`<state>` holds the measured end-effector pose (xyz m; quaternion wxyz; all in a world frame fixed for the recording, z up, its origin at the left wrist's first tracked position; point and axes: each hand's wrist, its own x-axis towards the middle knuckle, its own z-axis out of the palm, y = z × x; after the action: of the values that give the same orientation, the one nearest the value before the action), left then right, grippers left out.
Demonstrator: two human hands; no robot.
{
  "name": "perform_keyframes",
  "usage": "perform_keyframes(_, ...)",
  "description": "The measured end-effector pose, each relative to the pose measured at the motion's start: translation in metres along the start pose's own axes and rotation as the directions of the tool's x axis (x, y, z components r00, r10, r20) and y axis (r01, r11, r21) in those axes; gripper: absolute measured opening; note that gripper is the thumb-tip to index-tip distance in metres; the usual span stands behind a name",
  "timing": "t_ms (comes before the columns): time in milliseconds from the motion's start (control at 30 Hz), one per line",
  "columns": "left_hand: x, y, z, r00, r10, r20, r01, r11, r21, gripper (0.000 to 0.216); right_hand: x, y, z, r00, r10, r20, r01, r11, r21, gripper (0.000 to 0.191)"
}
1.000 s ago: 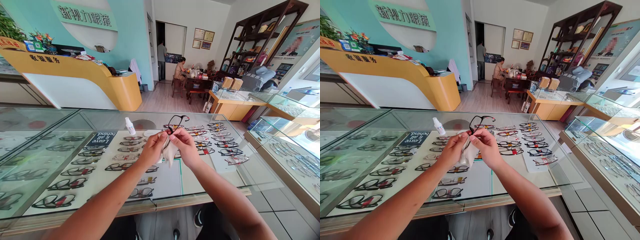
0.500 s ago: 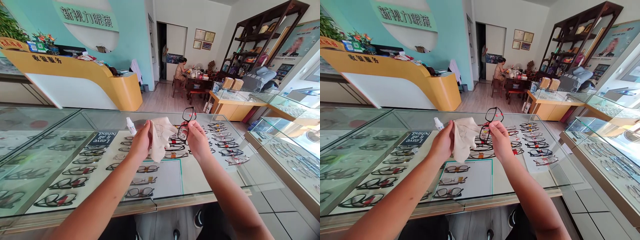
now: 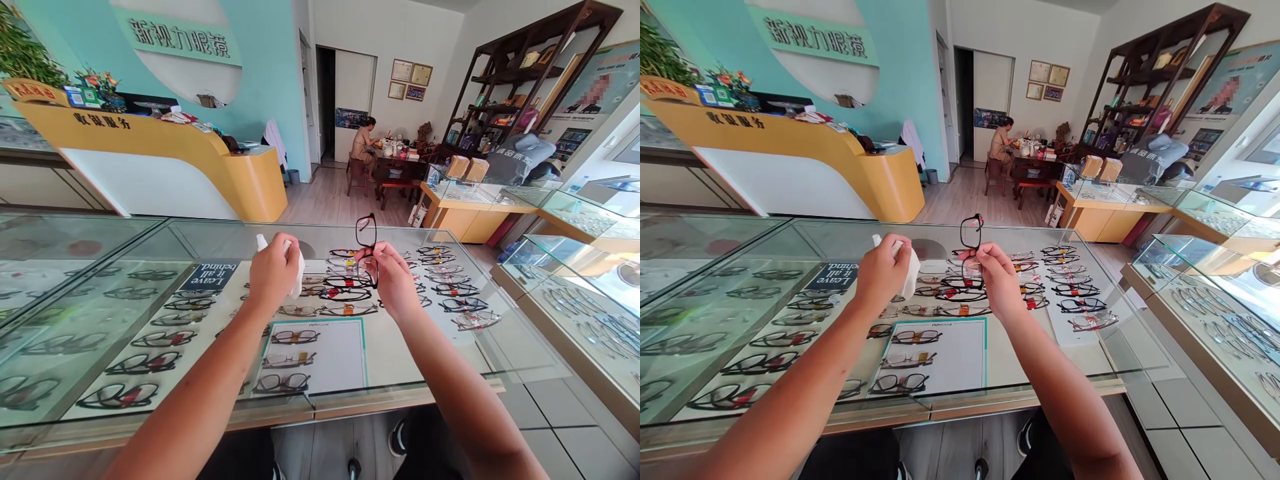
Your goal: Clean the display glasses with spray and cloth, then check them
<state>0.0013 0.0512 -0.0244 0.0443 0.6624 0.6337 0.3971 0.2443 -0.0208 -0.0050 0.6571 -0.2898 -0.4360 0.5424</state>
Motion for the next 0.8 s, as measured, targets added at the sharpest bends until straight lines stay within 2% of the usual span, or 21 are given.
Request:
perform_keyframes(133, 0.0, -0.01, 0.01, 0.979, -0.05, 0.2, 0.008, 0.978, 0.209, 0.025, 0.001, 0.001, 0.0, 0.999, -0.031, -0.019, 0.03, 0.999, -0.044, 0.024)
perform_keyframes(233, -0.002, -0.015, 0.015, 0.975, 0.003, 0.224, -0.065, 0.962, 0.266, 0.028, 0.0, 0.002, -0.001, 0.998, -0.059, -0.013, 0.058, 0.994, -0.098, 0.022)
perform_keyframes(333, -0.005, -0.01, 0.017, 0.972, 0.229, 0.053, -0.235, 0.961, 0.143, 0.035, -0.001, 0.002, -0.002, 0.996, -0.084, 0.009, 0.085, 0.986, -0.146, 0.019)
perform_keyframes(433, -0.012, 0.002, 0.015, 0.876, 0.442, -0.192, -0.455, 0.89, -0.027, 0.042, -0.002, 0.002, -0.002, 0.995, -0.098, 0.036, 0.103, 0.978, -0.18, 0.018)
perform_keyframes(500, -0.018, 0.009, 0.012, 0.804, 0.511, -0.305, -0.553, 0.83, -0.066, 0.05, -0.002, 0.002, -0.003, 0.992, -0.113, 0.053, 0.123, 0.967, -0.225, 0.019)
perform_keyframes(567, -0.023, 0.014, 0.011, 0.765, 0.54, -0.352, -0.597, 0.799, -0.072, 0.062, -0.002, 0.003, -0.003, 0.988, -0.136, 0.075, 0.152, 0.943, -0.295, 0.019)
perform_keyframes(700, -0.026, 0.015, 0.013, 0.706, 0.605, -0.367, -0.665, 0.746, -0.049, 0.086, -0.004, 0.004, -0.001, 0.974, -0.169, 0.152, 0.221, 0.86, -0.459, 0.016)
perform_keyframes(800, -0.026, 0.015, 0.014, 0.652, 0.666, -0.361, -0.722, 0.691, -0.03, 0.084, -0.006, 0.004, -0.001, 0.962, -0.171, 0.213, 0.26, 0.811, -0.524, 0.017)
